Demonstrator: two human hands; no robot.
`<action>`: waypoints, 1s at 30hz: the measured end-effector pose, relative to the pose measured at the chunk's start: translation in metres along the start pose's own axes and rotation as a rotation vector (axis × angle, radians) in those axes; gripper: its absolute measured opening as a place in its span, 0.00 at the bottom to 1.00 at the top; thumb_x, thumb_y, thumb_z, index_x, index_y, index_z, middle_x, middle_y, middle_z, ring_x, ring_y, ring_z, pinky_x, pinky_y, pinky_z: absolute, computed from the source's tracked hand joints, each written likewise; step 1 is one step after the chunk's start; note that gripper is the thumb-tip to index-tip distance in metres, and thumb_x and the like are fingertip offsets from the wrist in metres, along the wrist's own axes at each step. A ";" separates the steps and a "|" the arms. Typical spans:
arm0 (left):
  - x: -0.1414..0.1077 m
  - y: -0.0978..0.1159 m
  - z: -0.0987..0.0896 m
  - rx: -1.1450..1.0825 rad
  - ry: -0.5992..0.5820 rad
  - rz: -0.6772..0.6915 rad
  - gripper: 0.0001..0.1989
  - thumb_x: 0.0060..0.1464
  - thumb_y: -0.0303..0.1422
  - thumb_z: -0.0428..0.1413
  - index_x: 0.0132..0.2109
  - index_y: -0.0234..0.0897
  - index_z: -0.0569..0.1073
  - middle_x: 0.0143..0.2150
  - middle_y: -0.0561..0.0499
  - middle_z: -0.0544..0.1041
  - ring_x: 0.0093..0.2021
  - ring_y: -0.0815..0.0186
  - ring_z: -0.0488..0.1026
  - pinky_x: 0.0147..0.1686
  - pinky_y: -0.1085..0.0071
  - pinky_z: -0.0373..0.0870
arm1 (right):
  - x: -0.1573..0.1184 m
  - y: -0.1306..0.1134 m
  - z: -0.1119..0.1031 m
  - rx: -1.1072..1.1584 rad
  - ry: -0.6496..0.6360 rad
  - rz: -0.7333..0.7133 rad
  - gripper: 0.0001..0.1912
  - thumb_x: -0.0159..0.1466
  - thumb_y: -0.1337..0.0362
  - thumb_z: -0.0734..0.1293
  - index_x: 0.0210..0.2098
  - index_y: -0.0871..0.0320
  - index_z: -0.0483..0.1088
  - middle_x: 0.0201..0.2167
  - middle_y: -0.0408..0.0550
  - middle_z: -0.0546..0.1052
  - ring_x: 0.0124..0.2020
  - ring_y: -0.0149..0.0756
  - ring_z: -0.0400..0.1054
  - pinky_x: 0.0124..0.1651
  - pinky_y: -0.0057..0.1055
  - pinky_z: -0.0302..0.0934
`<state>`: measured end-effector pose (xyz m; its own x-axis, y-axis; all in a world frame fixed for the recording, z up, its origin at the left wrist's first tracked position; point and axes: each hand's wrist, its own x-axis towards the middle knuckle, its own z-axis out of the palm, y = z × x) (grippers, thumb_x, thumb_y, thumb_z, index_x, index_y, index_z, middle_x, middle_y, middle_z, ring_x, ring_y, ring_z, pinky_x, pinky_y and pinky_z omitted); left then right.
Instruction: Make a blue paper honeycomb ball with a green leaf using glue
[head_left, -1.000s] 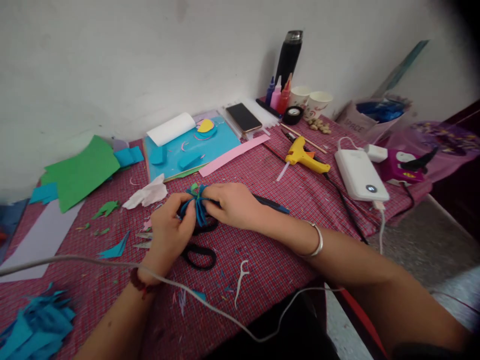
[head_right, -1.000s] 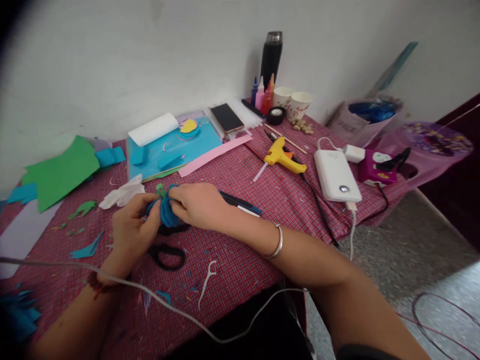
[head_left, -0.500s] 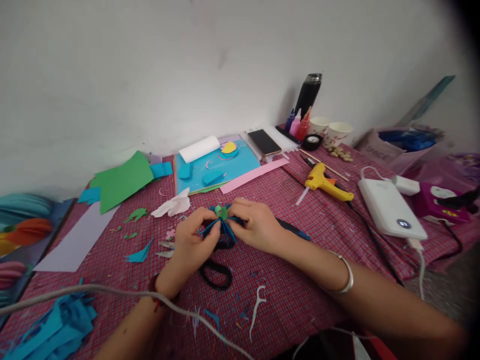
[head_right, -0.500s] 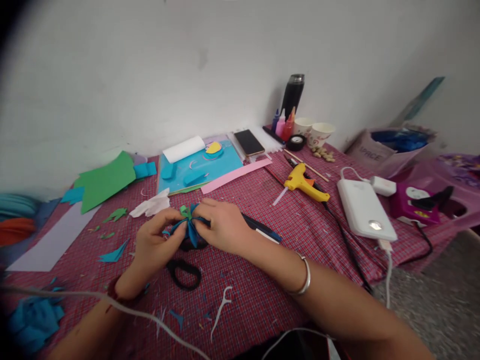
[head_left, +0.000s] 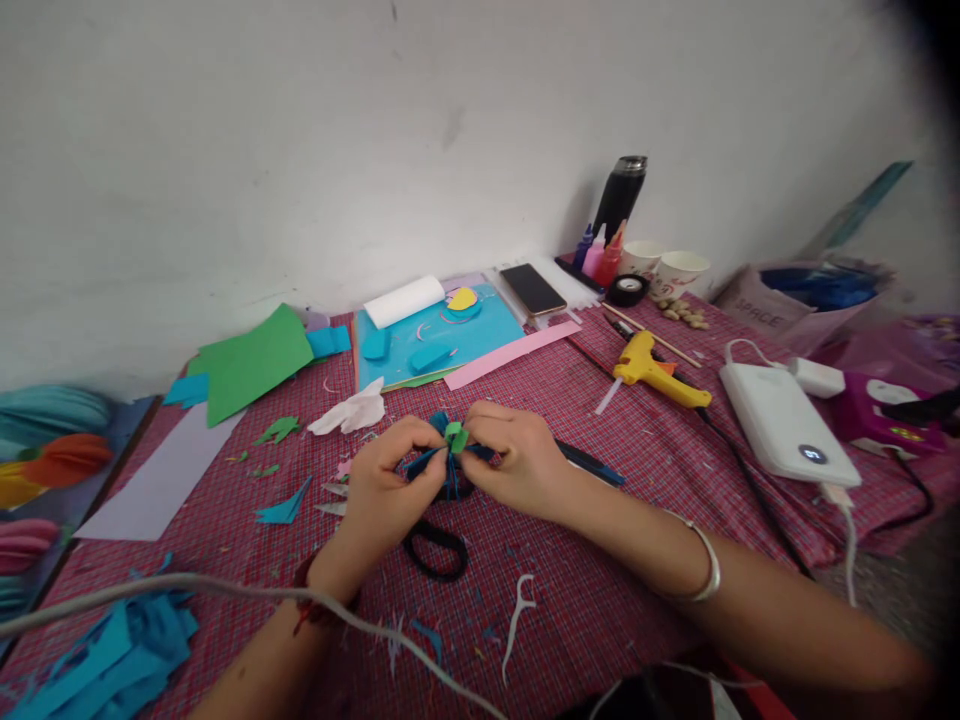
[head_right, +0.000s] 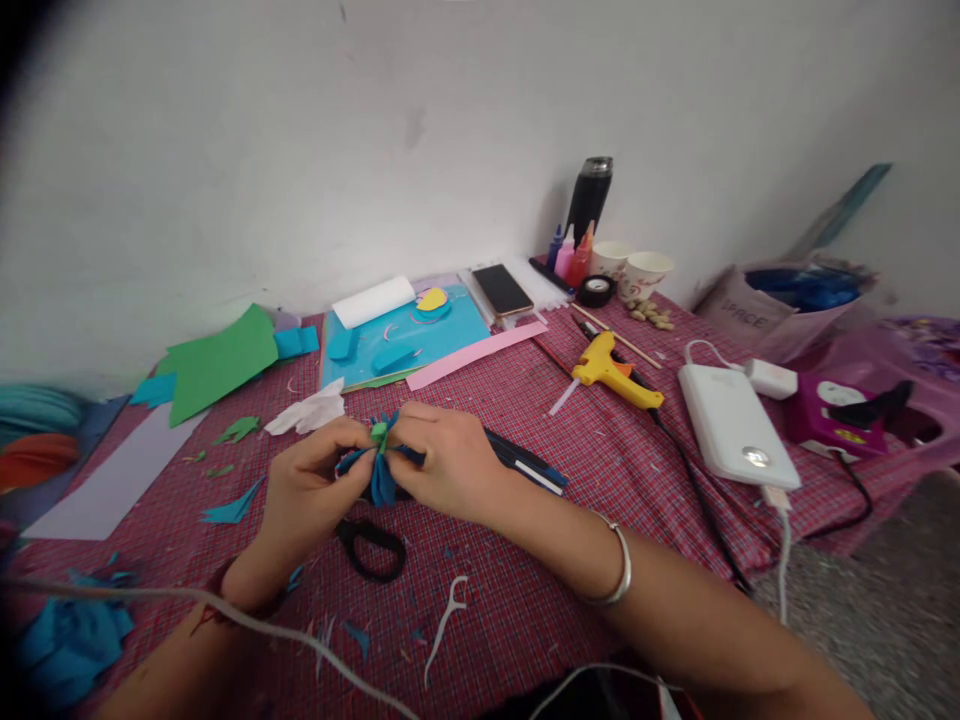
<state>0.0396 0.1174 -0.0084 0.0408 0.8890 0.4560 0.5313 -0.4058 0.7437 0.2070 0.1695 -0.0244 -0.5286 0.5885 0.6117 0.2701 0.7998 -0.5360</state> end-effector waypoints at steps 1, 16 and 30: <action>0.000 0.001 -0.001 -0.006 -0.004 0.002 0.05 0.51 0.25 0.55 0.30 0.38 0.72 0.28 0.53 0.73 0.29 0.68 0.70 0.31 0.71 0.67 | 0.000 0.000 -0.001 0.001 -0.003 -0.006 0.10 0.60 0.71 0.62 0.23 0.56 0.62 0.24 0.42 0.67 0.27 0.29 0.61 0.29 0.28 0.52; 0.003 -0.018 0.003 0.133 0.158 -0.004 0.06 0.52 0.26 0.55 0.40 0.39 0.71 0.37 0.49 0.74 0.39 0.62 0.72 0.41 0.65 0.69 | 0.004 0.007 0.004 0.144 -0.031 0.330 0.05 0.58 0.71 0.64 0.26 0.58 0.66 0.24 0.40 0.70 0.27 0.29 0.63 0.32 0.27 0.53; -0.005 -0.019 0.002 -0.030 -0.043 -0.166 0.10 0.59 0.34 0.53 0.42 0.37 0.77 0.37 0.51 0.79 0.37 0.65 0.73 0.37 0.71 0.68 | 0.003 0.011 0.004 0.109 -0.046 0.371 0.06 0.60 0.68 0.63 0.26 0.58 0.66 0.24 0.42 0.71 0.27 0.30 0.63 0.31 0.28 0.52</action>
<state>0.0314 0.1208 -0.0258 -0.0094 0.9523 0.3049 0.5086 -0.2579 0.8215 0.2055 0.1803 -0.0305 -0.4474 0.8276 0.3390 0.3641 0.5148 -0.7762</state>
